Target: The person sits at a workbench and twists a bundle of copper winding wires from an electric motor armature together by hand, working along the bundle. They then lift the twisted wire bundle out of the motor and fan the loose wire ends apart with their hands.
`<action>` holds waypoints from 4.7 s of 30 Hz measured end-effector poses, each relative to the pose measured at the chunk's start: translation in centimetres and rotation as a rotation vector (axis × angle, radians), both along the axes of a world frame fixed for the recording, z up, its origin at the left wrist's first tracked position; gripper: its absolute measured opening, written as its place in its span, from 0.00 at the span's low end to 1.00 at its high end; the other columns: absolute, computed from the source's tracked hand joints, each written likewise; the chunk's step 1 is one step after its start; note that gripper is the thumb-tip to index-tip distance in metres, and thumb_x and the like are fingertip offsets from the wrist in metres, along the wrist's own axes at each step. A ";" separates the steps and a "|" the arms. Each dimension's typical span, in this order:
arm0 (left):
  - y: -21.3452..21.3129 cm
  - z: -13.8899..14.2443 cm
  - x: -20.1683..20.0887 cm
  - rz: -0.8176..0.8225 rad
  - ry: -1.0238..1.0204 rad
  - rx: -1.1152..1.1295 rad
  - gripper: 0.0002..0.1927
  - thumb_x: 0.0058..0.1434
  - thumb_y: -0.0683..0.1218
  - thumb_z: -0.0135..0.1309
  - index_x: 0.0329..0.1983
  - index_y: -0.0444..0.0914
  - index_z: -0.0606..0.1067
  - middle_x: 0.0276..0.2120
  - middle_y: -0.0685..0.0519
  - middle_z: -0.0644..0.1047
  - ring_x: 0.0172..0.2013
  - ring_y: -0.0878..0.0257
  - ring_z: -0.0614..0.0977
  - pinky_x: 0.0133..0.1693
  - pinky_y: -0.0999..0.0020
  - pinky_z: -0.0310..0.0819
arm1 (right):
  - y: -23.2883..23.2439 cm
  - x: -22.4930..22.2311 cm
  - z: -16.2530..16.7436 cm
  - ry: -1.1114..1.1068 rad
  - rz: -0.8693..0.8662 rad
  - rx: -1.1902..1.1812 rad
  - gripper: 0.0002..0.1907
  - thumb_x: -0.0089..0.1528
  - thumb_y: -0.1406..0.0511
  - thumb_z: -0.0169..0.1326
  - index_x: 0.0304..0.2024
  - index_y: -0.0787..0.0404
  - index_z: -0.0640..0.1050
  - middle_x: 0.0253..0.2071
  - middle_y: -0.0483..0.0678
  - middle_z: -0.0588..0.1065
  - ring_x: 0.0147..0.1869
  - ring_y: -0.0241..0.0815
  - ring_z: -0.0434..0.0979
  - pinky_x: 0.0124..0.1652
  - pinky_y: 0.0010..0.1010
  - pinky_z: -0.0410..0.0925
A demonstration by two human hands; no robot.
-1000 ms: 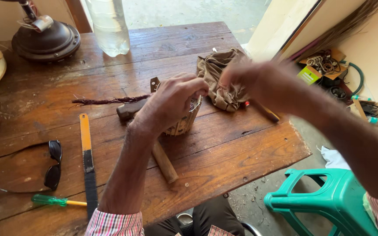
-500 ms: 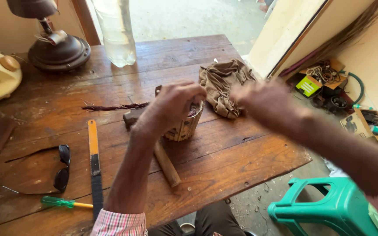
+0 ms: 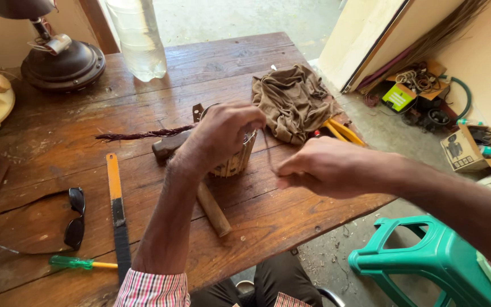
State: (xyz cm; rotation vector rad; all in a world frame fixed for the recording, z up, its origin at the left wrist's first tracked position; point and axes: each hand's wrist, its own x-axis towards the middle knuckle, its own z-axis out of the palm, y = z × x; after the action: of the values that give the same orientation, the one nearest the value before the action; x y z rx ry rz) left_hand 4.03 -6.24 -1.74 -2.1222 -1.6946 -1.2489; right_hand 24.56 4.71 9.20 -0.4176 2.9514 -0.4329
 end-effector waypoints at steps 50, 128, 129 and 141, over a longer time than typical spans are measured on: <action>1.2 -0.9 1.1 0.181 0.123 0.105 0.11 0.68 0.35 0.53 0.45 0.42 0.82 0.37 0.52 0.83 0.36 0.63 0.84 0.37 0.66 0.85 | 1.8 -0.4 0.9 -0.053 -0.089 0.189 0.11 0.72 0.64 0.43 0.42 0.54 0.79 0.29 0.41 0.78 0.28 0.30 0.77 0.29 0.22 0.74; 0.7 -0.5 1.0 0.260 0.243 0.189 0.09 0.72 0.37 0.51 0.44 0.42 0.80 0.35 0.53 0.81 0.32 0.64 0.82 0.29 0.68 0.82 | 1.6 1.8 -4.3 0.300 -0.711 -0.754 0.14 0.71 0.60 0.53 0.48 0.67 0.79 0.24 0.47 0.76 0.22 0.34 0.73 0.21 0.26 0.67; 0.4 -0.3 1.0 0.271 0.234 0.182 0.11 0.72 0.36 0.49 0.45 0.42 0.81 0.35 0.53 0.81 0.33 0.64 0.82 0.29 0.68 0.82 | 1.4 1.8 -4.5 0.337 -0.663 -0.724 0.14 0.71 0.61 0.54 0.49 0.66 0.78 0.26 0.47 0.77 0.24 0.33 0.75 0.23 0.25 0.69; 0.4 -0.3 1.4 0.285 0.150 0.111 0.16 0.70 0.33 0.44 0.47 0.42 0.80 0.36 0.53 0.81 0.35 0.63 0.83 0.33 0.67 0.84 | 2.0 4.3 -4.8 0.971 -0.204 0.551 0.11 0.68 0.72 0.59 0.54 0.68 0.80 0.39 0.51 0.81 0.32 0.38 0.80 0.31 0.31 0.71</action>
State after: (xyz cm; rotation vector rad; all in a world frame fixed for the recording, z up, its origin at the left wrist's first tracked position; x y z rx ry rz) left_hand 5.40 -5.85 -2.00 -1.7863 -1.7432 -1.0491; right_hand 28.88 6.75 4.42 -0.3002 3.8103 0.8061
